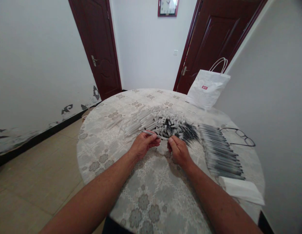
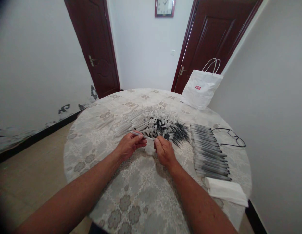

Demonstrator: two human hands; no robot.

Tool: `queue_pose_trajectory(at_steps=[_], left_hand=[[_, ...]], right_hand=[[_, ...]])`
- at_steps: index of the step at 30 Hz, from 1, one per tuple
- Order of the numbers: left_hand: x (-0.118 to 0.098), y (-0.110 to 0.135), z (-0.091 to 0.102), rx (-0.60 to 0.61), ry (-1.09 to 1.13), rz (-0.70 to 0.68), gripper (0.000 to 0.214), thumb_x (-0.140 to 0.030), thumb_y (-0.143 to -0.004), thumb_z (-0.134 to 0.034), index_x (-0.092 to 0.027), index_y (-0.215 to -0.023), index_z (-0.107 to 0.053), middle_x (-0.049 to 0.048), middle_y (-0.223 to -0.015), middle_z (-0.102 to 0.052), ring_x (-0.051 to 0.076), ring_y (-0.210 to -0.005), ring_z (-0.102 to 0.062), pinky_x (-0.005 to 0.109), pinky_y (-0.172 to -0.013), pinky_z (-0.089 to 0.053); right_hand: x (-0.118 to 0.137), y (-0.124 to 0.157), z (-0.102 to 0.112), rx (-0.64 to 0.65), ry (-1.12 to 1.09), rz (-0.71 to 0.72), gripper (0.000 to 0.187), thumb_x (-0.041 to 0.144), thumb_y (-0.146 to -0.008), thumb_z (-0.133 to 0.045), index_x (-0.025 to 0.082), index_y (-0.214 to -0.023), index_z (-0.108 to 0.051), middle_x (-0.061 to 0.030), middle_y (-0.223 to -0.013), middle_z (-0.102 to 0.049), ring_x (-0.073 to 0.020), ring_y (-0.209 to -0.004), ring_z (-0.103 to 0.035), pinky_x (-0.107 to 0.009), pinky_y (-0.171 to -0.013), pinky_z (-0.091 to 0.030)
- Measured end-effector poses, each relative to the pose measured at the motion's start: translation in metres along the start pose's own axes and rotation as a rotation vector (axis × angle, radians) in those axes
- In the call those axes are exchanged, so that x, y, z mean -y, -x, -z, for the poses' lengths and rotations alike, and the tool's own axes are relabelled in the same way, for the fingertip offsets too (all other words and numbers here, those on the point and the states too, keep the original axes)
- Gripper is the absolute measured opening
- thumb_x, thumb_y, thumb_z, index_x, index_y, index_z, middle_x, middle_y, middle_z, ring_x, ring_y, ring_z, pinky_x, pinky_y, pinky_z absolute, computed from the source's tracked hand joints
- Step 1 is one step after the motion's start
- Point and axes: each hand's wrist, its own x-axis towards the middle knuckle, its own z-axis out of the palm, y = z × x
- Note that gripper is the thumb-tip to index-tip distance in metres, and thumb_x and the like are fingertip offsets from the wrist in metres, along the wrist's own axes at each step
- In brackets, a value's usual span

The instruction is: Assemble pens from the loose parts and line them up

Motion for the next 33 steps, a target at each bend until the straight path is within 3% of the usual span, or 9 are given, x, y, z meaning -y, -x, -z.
queue_pose_trajectory(at_steps=[7,12,16,19,22,26,29,33], left_hand=[[0.003,-0.002,0.004,-0.006,-0.037,-0.009,0.034,-0.036,-0.074,-0.083,-0.016,-0.092,-0.062,0.0063,-0.087,-0.074,0.018,-0.076,-0.072,0.035,-0.074,-0.059],[0.004,-0.003,0.004,-0.016,-0.119,-0.039,0.036,-0.038,-0.072,-0.083,-0.015,-0.091,-0.063,0.0051,-0.082,-0.071,0.019,-0.074,-0.071,0.036,-0.072,-0.059],[-0.002,-0.004,0.005,-0.034,-0.252,-0.087,0.037,-0.046,-0.076,-0.077,-0.014,-0.092,-0.066,0.0086,-0.089,-0.072,0.019,-0.076,-0.069,0.034,-0.069,-0.058],[-0.012,-0.006,0.013,-0.148,-0.402,-0.189,0.037,-0.050,-0.082,-0.068,-0.015,-0.092,-0.067,0.0103,-0.095,-0.073,0.018,-0.078,-0.068,0.028,-0.063,-0.054],[-0.022,-0.009,0.027,-0.317,-0.619,-0.291,0.031,-0.045,-0.083,-0.064,-0.016,-0.094,-0.067,0.0081,-0.089,-0.073,0.017,-0.073,-0.066,0.026,-0.057,-0.049],[-0.029,-0.010,0.042,-0.422,-0.912,-0.410,0.021,-0.037,-0.084,-0.061,-0.019,-0.092,-0.068,0.0042,-0.081,-0.071,0.017,-0.071,-0.064,0.028,-0.066,-0.049],[-0.031,-0.008,0.047,-0.405,-1.095,-0.472,0.018,-0.031,-0.085,-0.058,-0.020,-0.093,-0.070,0.0040,-0.084,-0.071,0.018,-0.075,-0.064,0.030,-0.074,-0.048],[-0.025,-0.005,0.046,-0.268,-1.243,-0.441,0.018,-0.026,-0.086,-0.057,-0.021,-0.096,-0.071,0.0043,-0.087,-0.073,0.019,-0.078,-0.065,0.030,-0.078,-0.048]], right_hand=[[-0.005,-0.002,-0.003,0.072,-0.225,-0.110,0.046,0.050,-0.101,-0.035,0.021,-0.072,-0.056,0.0010,-0.062,-0.059,-0.0138,-0.053,-0.054,-0.025,-0.054,-0.042],[0.001,-0.002,-0.001,0.029,-0.122,-0.031,0.027,0.046,-0.095,-0.052,0.022,-0.101,-0.063,0.0003,-0.078,-0.067,-0.0143,-0.063,-0.060,-0.025,-0.060,-0.046],[0.001,-0.004,0.005,-0.017,-0.049,-0.002,0.024,0.042,-0.094,-0.054,0.021,-0.098,-0.065,0.0006,-0.073,-0.065,-0.0141,-0.062,-0.058,-0.024,-0.059,-0.044],[-0.007,-0.008,0.013,-0.132,-0.044,-0.023,0.026,0.043,-0.095,-0.052,0.021,-0.097,-0.065,0.0002,-0.072,-0.065,-0.0149,-0.061,-0.059,-0.025,-0.060,-0.045],[-0.018,-0.013,0.019,-0.234,-0.070,-0.058,0.028,0.044,-0.093,-0.053,0.020,-0.100,-0.065,-0.0005,-0.074,-0.066,-0.0157,-0.061,-0.059,-0.027,-0.060,-0.045],[-0.025,-0.016,0.023,-0.288,-0.115,-0.093,0.028,0.044,-0.092,-0.053,0.020,-0.103,-0.064,-0.0005,-0.075,-0.067,-0.0157,-0.059,-0.059,-0.027,-0.059,-0.046],[-0.026,-0.015,0.024,-0.325,-0.114,-0.082,0.029,0.043,-0.091,-0.054,0.019,-0.102,-0.065,-0.0006,-0.073,-0.067,-0.0159,-0.059,-0.058,-0.028,-0.060,-0.046],[-0.026,-0.015,0.026,-0.360,-0.106,-0.086,0.028,0.042,-0.090,-0.054,0.019,-0.103,-0.065,-0.0006,-0.073,-0.066,-0.0161,-0.059,-0.058,-0.028,-0.059,-0.045]])
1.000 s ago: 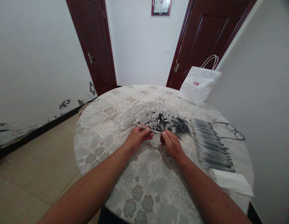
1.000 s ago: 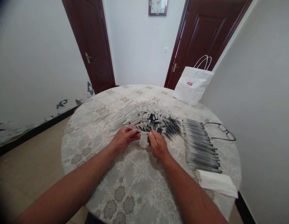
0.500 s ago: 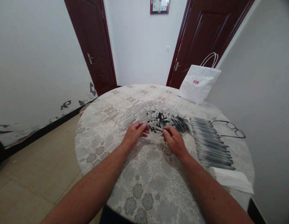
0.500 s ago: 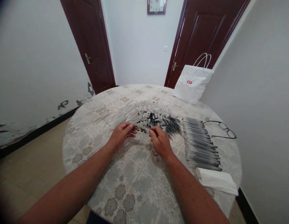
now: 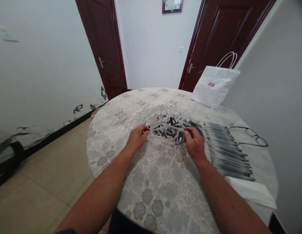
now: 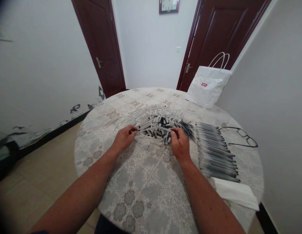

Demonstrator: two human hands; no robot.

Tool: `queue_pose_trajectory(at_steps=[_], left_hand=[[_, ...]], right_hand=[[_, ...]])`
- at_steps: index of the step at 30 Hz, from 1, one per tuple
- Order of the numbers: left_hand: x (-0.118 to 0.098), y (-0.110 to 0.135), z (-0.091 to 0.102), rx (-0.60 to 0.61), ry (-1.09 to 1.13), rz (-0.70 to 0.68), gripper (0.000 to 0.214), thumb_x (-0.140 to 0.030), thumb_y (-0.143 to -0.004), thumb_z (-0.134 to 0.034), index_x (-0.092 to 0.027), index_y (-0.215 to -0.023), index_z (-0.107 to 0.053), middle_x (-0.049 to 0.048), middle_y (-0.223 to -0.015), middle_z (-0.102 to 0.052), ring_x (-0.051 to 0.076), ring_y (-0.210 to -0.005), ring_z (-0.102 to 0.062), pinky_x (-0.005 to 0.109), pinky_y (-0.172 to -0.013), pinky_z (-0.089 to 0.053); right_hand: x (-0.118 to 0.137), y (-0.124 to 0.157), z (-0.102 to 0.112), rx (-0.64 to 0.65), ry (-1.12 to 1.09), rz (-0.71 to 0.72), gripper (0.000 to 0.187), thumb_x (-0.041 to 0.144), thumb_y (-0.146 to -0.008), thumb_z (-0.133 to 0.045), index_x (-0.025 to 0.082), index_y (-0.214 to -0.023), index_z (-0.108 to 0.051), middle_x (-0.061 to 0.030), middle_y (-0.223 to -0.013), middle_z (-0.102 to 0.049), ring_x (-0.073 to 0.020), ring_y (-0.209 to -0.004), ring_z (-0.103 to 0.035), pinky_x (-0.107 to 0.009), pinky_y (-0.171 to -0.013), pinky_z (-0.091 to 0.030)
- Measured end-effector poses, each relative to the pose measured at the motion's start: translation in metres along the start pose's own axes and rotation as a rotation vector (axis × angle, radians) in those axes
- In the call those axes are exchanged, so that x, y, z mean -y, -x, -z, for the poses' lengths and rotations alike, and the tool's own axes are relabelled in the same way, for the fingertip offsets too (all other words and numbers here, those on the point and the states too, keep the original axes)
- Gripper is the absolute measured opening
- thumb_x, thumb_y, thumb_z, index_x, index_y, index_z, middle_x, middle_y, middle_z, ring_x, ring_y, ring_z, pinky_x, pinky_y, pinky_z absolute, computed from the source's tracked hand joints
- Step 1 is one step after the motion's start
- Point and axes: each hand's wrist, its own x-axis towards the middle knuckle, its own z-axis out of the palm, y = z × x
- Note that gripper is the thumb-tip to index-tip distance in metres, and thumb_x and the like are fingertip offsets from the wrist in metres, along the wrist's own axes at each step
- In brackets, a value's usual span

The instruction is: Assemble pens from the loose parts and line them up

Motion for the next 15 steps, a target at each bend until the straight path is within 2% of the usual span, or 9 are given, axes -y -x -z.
queue_pose_trajectory(at_steps=[4,7,11,15], left_hand=[[-0.005,0.009,-0.014,0.175,-0.084,-0.139,0.017,-0.026,-0.088,-0.056,-0.020,-0.096,-0.070,0.0049,-0.092,-0.073,0.019,-0.083,-0.065,0.030,-0.080,-0.048],[-0.009,0.015,-0.021,0.244,-0.174,-0.192,0.018,-0.028,-0.088,-0.056,-0.021,-0.099,-0.069,0.0059,-0.096,-0.072,0.020,-0.089,-0.065,0.031,-0.083,-0.048],[-0.007,0.016,-0.014,0.268,-0.271,-0.165,0.026,-0.017,-0.083,-0.056,-0.023,-0.105,-0.069,0.0073,-0.105,-0.069,0.023,-0.099,-0.063,0.032,-0.089,-0.046],[-0.003,0.014,-0.002,0.309,-0.231,-0.080,0.025,-0.013,-0.077,-0.060,-0.024,-0.096,-0.071,0.0092,-0.103,-0.067,0.025,-0.097,-0.063,0.031,-0.087,-0.046]], right_hand=[[0.001,-0.002,0.003,-0.018,0.000,-0.004,0.025,0.039,-0.089,-0.054,0.019,-0.101,-0.064,0.0004,-0.070,-0.064,-0.0161,-0.058,-0.057,-0.028,-0.057,-0.043],[0.001,-0.002,0.004,-0.032,0.024,0.007,0.024,0.037,-0.089,-0.053,0.019,-0.100,-0.064,0.0012,-0.067,-0.062,-0.0162,-0.058,-0.056,-0.028,-0.057,-0.042],[0.000,-0.003,0.004,-0.042,0.054,0.032,0.023,0.036,-0.088,-0.053,0.019,-0.100,-0.064,0.0005,-0.070,-0.063,-0.0167,-0.061,-0.055,-0.028,-0.060,-0.042],[-0.002,-0.002,0.004,-0.038,0.070,0.054,0.022,0.035,-0.089,-0.053,0.019,-0.099,-0.063,-0.0007,-0.074,-0.064,-0.0172,-0.065,-0.056,-0.028,-0.063,-0.043]])
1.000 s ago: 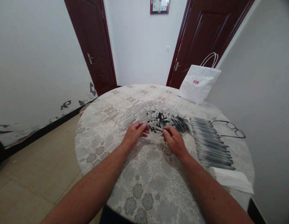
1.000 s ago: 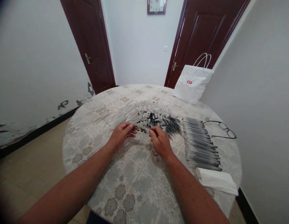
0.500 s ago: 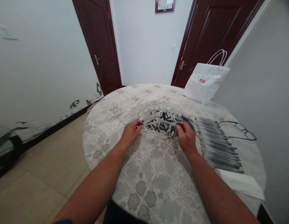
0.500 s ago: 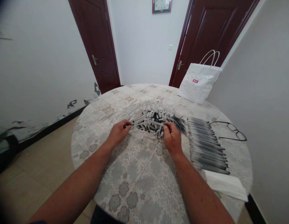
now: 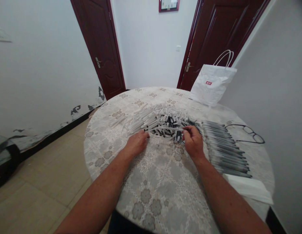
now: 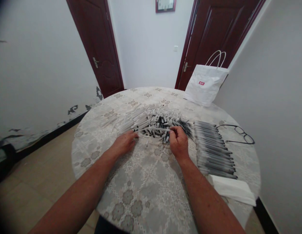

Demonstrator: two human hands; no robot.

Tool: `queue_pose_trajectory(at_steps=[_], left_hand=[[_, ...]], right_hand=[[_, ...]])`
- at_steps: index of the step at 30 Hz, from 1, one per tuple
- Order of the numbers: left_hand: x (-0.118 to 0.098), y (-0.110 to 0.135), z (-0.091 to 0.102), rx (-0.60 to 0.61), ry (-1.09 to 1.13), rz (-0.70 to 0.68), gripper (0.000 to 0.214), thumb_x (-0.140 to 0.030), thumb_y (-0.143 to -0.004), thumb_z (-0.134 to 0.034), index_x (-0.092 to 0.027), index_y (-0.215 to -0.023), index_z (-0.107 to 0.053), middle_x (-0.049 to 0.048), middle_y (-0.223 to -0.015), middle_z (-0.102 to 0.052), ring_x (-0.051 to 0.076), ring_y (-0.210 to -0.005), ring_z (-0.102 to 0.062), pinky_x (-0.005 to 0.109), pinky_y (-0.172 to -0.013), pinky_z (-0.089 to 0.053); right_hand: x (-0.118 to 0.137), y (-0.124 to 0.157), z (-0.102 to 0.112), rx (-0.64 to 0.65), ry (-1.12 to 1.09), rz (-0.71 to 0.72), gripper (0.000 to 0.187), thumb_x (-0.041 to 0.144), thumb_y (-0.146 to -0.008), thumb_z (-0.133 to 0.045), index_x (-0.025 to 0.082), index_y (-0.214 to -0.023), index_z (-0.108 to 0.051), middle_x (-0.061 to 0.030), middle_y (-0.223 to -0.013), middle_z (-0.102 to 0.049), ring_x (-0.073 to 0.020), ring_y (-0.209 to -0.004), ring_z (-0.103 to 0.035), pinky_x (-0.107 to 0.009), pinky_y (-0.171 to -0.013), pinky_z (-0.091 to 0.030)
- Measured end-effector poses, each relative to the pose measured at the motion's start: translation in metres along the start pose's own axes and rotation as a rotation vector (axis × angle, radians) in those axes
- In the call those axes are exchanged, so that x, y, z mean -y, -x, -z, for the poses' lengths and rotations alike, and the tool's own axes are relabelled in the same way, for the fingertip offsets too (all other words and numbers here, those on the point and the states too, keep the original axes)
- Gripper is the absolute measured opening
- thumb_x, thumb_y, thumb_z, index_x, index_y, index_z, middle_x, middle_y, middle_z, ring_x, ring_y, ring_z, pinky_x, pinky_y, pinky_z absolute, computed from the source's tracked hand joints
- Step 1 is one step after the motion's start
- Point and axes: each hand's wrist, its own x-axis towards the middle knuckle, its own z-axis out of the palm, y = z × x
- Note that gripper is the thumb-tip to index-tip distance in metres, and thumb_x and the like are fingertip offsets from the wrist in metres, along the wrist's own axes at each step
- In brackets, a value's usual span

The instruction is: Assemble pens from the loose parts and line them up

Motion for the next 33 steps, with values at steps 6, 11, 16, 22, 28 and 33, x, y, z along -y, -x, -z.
queue_pose_trajectory(at_steps=[6,11,16,22,28,33], left_hand=[[0.005,0.001,-0.002,-0.014,0.079,0.023,0.017,-0.015,-0.078,-0.060,-0.023,-0.090,-0.069,0.0093,-0.093,-0.066,0.025,-0.089,-0.062,0.033,-0.081,-0.045],[0.001,-0.005,-0.001,-0.054,0.499,0.045,0.019,-0.027,-0.082,-0.063,-0.023,-0.100,-0.064,0.0031,-0.083,-0.066,0.018,-0.073,-0.061,0.028,-0.067,-0.046],[-0.013,-0.010,0.005,-0.032,0.855,0.142,0.028,-0.036,-0.076,-0.073,-0.018,-0.095,-0.064,0.0008,-0.077,-0.064,0.013,-0.062,-0.057,0.025,-0.055,-0.045],[-0.020,-0.007,0.011,-0.094,0.838,0.122,0.026,-0.035,-0.077,-0.073,-0.017,-0.095,-0.073,0.0010,-0.075,-0.067,0.014,-0.065,-0.061,0.027,-0.067,-0.048],[-0.017,-0.007,0.008,-0.099,0.871,0.130,0.030,-0.038,-0.081,-0.069,-0.019,-0.104,-0.074,0.0024,-0.077,-0.070,0.018,-0.072,-0.068,0.031,-0.076,-0.049],[-0.018,-0.007,0.009,-0.075,0.898,0.151,0.030,-0.038,-0.081,-0.069,-0.019,-0.103,-0.075,0.0025,-0.079,-0.070,0.018,-0.073,-0.068,0.030,-0.076,-0.049]], right_hand=[[0.002,0.002,-0.001,0.031,0.023,0.021,0.023,0.035,-0.088,-0.053,0.019,-0.100,-0.064,-0.0020,-0.075,-0.065,-0.0179,-0.067,-0.058,-0.029,-0.064,-0.044],[0.005,0.006,-0.001,0.080,-0.013,0.046,0.021,0.035,-0.090,-0.052,0.020,-0.100,-0.063,0.0004,-0.072,-0.062,-0.0159,-0.063,-0.056,-0.028,-0.064,-0.044],[0.008,0.008,-0.002,0.088,-0.055,0.065,0.020,0.035,-0.091,-0.053,0.020,-0.100,-0.063,0.0026,-0.067,-0.057,-0.0149,-0.060,-0.054,-0.027,-0.061,-0.043],[0.009,0.011,-0.003,0.092,-0.062,0.065,0.022,0.036,-0.090,-0.053,0.020,-0.101,-0.064,0.0022,-0.067,-0.058,-0.0154,-0.060,-0.054,-0.027,-0.060,-0.043],[0.010,0.012,-0.005,0.093,-0.045,0.083,0.020,0.034,-0.089,-0.054,0.020,-0.100,-0.064,-0.0004,-0.074,-0.064,-0.0158,-0.064,-0.057,-0.027,-0.062,-0.045],[0.010,0.013,-0.006,0.099,-0.053,0.089,0.021,0.035,-0.090,-0.054,0.020,-0.100,-0.064,-0.0016,-0.077,-0.065,-0.0173,-0.067,-0.059,-0.028,-0.063,-0.046]])
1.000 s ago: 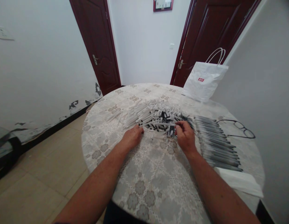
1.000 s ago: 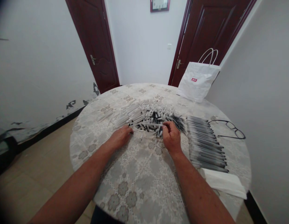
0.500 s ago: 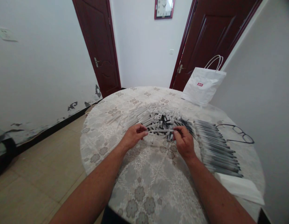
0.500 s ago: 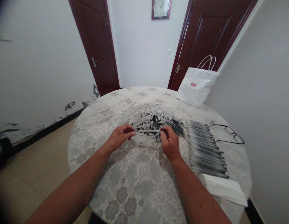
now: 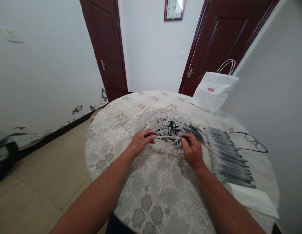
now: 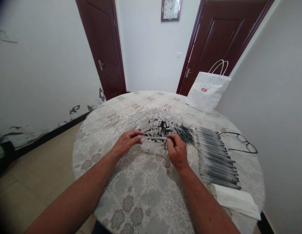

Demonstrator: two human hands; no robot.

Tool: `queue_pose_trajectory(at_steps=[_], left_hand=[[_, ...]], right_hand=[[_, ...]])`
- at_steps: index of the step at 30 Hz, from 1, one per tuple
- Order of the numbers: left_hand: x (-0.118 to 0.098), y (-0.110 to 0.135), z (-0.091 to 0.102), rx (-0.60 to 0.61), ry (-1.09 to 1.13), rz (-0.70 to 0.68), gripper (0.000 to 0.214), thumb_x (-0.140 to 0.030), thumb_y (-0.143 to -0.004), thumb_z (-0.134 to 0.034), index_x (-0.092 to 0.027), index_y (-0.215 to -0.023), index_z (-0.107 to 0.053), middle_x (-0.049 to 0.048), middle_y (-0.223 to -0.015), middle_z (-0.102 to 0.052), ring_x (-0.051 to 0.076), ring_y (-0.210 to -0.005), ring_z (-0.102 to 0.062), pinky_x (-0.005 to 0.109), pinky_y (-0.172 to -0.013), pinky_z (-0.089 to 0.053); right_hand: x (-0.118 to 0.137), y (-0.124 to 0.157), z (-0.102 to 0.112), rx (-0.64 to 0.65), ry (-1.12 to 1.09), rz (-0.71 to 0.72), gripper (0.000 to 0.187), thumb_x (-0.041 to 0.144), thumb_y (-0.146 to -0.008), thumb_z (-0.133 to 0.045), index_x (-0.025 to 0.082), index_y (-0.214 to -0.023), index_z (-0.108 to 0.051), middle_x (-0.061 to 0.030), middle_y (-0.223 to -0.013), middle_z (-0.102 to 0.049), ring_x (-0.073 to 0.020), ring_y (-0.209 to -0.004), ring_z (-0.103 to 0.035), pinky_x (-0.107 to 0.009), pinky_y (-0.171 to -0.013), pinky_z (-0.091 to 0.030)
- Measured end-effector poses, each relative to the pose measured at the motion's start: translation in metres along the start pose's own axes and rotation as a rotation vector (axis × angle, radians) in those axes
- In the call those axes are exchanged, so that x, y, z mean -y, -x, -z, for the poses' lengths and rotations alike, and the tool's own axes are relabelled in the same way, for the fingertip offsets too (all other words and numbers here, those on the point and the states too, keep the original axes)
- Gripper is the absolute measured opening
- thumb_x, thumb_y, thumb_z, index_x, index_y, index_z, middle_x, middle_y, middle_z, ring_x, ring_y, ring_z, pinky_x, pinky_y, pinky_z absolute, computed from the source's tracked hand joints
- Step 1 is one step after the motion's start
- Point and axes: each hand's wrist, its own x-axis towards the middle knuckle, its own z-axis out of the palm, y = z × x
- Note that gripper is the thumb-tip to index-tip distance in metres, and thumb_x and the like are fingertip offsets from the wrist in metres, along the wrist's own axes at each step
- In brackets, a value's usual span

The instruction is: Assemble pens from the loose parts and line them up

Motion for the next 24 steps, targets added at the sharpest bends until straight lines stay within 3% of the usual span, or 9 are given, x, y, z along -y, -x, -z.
queue_pose_trajectory(at_steps=[6,14,19,24], left_hand=[[0.003,-0.001,-0.001,0.004,0.071,0.012,0.031,-0.036,-0.080,-0.071,-0.018,-0.105,-0.071,0.0010,-0.077,-0.066,0.017,-0.073,-0.068,0.030,-0.075,-0.050],[0.007,-0.004,-0.005,-0.016,0.325,0.064,0.032,-0.033,-0.074,-0.079,-0.015,-0.098,-0.067,-0.0007,-0.075,-0.063,0.013,-0.067,-0.065,0.031,-0.072,-0.054],[0.006,-0.006,-0.001,-0.130,0.609,0.143,0.032,-0.028,-0.072,-0.083,-0.015,-0.096,-0.069,0.0014,-0.081,-0.066,0.011,-0.069,-0.064,0.030,-0.075,-0.058],[0.006,-0.008,0.002,-0.187,0.763,0.191,0.029,-0.026,-0.074,-0.082,-0.014,-0.098,-0.070,0.0033,-0.080,-0.067,0.012,-0.073,-0.065,0.028,-0.072,-0.060]], right_hand=[[0.002,0.001,0.000,0.002,-0.012,-0.009,0.021,0.036,-0.090,-0.055,0.020,-0.100,-0.064,0.0007,-0.070,-0.061,-0.0164,-0.061,-0.056,-0.028,-0.060,-0.045],[0.004,0.003,-0.004,0.033,0.038,0.033,0.023,0.038,-0.090,-0.057,0.021,-0.101,-0.066,-0.0032,-0.080,-0.070,-0.0176,-0.066,-0.062,-0.029,-0.064,-0.049],[0.007,0.005,-0.009,0.179,0.227,0.224,0.019,0.033,-0.091,-0.057,0.023,-0.103,-0.069,-0.0045,-0.084,-0.072,-0.0180,-0.066,-0.064,-0.030,-0.068,-0.051],[0.008,0.009,-0.018,0.291,0.314,0.423,0.028,0.028,-0.096,-0.050,0.022,-0.118,-0.067,-0.0095,-0.106,-0.074,-0.0231,-0.092,-0.069,-0.037,-0.087,-0.053]])
